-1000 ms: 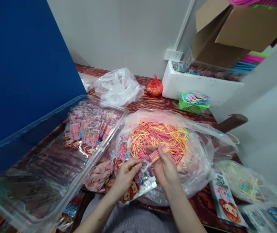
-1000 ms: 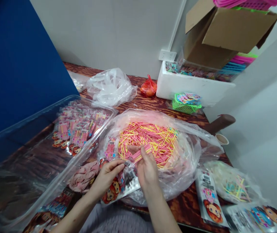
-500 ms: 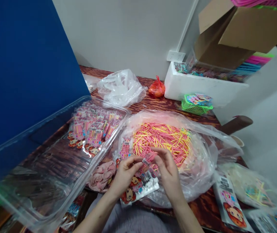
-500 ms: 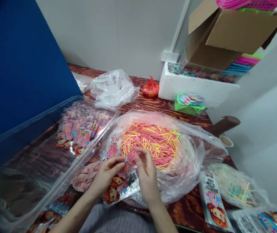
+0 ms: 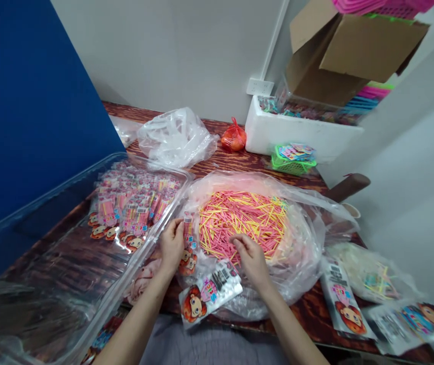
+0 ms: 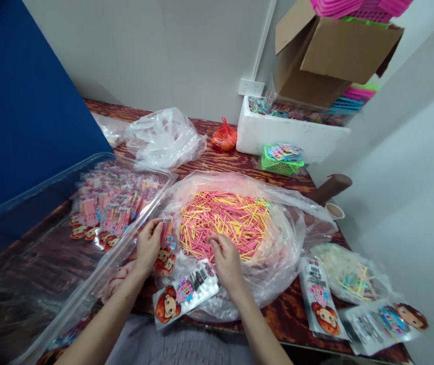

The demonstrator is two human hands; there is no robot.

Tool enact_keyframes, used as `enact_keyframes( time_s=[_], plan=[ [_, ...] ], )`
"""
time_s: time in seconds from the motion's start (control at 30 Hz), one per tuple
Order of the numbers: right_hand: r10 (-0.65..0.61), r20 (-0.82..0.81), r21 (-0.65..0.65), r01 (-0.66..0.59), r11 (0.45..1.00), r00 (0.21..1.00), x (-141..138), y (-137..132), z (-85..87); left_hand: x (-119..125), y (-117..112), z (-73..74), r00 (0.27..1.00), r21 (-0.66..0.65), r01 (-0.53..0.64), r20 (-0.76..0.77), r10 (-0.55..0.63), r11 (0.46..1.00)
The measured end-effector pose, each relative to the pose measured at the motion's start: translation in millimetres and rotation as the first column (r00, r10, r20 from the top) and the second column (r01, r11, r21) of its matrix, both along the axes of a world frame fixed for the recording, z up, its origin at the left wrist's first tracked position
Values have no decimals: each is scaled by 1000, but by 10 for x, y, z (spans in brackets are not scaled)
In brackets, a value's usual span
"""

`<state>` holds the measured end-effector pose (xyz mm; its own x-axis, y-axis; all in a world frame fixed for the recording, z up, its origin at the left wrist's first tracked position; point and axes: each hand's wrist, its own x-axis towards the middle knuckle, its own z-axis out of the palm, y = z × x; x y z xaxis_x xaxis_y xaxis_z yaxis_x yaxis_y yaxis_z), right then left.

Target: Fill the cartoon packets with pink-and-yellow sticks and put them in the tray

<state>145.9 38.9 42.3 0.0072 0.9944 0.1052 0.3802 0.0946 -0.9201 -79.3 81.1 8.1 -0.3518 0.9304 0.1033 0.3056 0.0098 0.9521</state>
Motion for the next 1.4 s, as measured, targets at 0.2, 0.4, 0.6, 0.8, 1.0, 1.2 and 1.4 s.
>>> enact_keyframes(
  time_s=[0.2,0.4,0.6,0.8,1.0,1.2,1.4],
  plan=[
    [-148,582,182,49,982,799,476,580,-101,24,0,-120,984,11,-85,-157,86,996],
    [-104,728,112,32,993,677,494,817,-48,62,-298,78,953,108,-52,-291,82,993],
    [-80,837,28,104,994,541,233,975,-86,168,-435,257,966,119,37,-259,-5,992],
    [-20,851,-62,138,989,525,85,1108,-100,131,-471,249,980,89,47,-198,-29,995],
    [-6,749,-150,178,973,663,156,1218,-153,69,-510,212,989,68,61,-137,-51,996],
    [-57,427,-226,167,960,902,461,1297,-146,-9,-528,212,994,75,47,-103,-39,996],
    [-154,-10,-172,150,974,988,620,1282,-26,53,-537,226,989,77,99,-113,-90,992]
  ],
)
